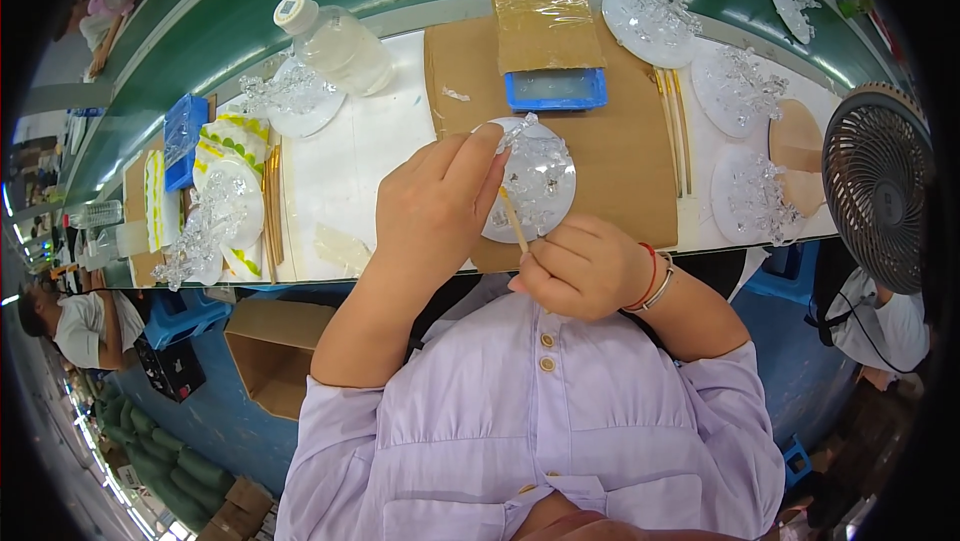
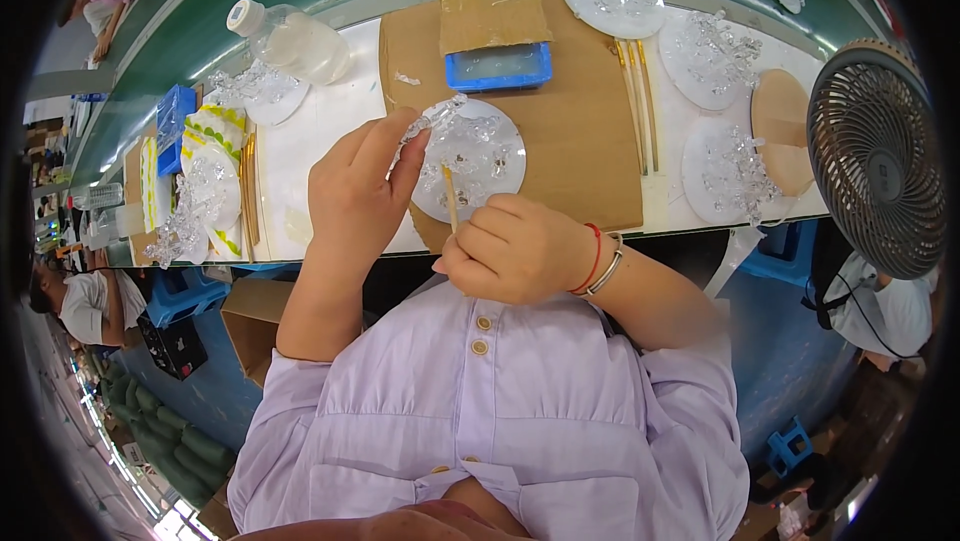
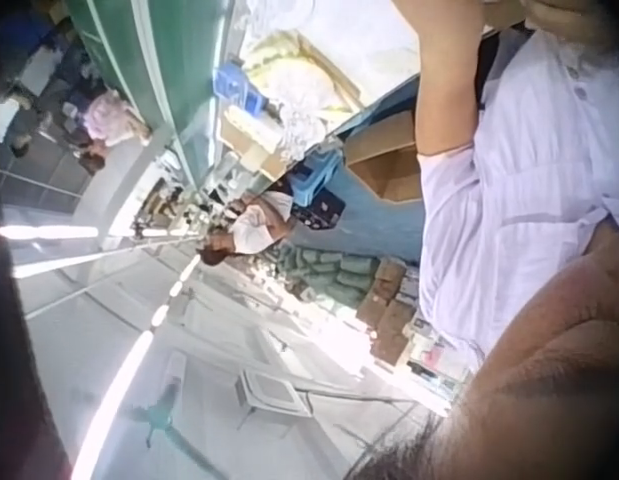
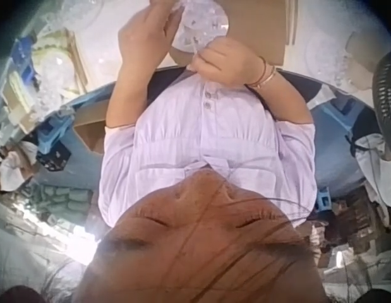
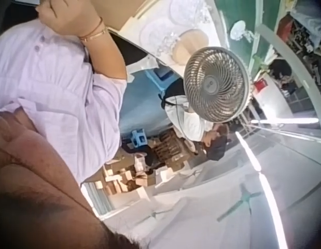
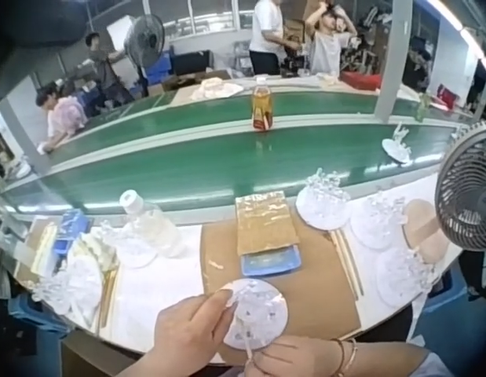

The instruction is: Assembling decorative light fixture components by applying adhesive with a small stick.

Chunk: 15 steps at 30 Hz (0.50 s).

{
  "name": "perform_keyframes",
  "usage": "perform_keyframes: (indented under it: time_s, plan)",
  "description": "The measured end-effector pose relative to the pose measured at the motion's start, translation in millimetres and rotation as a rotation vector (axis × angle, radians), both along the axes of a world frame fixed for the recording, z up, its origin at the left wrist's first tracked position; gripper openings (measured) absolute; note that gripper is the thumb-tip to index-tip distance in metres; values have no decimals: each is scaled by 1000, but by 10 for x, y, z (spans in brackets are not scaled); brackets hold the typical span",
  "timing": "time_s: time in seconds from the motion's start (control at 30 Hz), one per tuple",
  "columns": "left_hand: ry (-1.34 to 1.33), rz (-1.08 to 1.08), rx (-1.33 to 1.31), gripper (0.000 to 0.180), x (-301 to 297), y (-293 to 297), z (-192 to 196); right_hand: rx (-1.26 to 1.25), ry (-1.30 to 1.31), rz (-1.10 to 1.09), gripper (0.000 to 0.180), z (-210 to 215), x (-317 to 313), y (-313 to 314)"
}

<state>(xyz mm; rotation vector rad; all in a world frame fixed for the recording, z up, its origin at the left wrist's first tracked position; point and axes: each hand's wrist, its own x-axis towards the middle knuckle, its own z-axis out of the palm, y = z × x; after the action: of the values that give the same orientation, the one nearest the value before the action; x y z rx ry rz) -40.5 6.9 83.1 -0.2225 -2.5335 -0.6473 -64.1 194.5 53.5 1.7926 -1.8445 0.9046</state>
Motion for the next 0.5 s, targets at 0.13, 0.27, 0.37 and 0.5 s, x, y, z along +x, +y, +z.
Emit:
perform_keyframes:
  time_s: [0.13,0.27,0.37,0.5]
  plan:
    - [-16,-1,4,20,0,3,2,27,-191,-71,18,116,-17,114]
    - [-8,-18,7,20,-7,-1,4,-39,-296,-185,14,178,-77,177]
    - [-16,-20,7,19,-14,5,16,-43,-328,-270,13,175,-104,233]
    - [-12,-15,7,19,-14,-1,12,-76,-286,-298,13,150,-159,208]
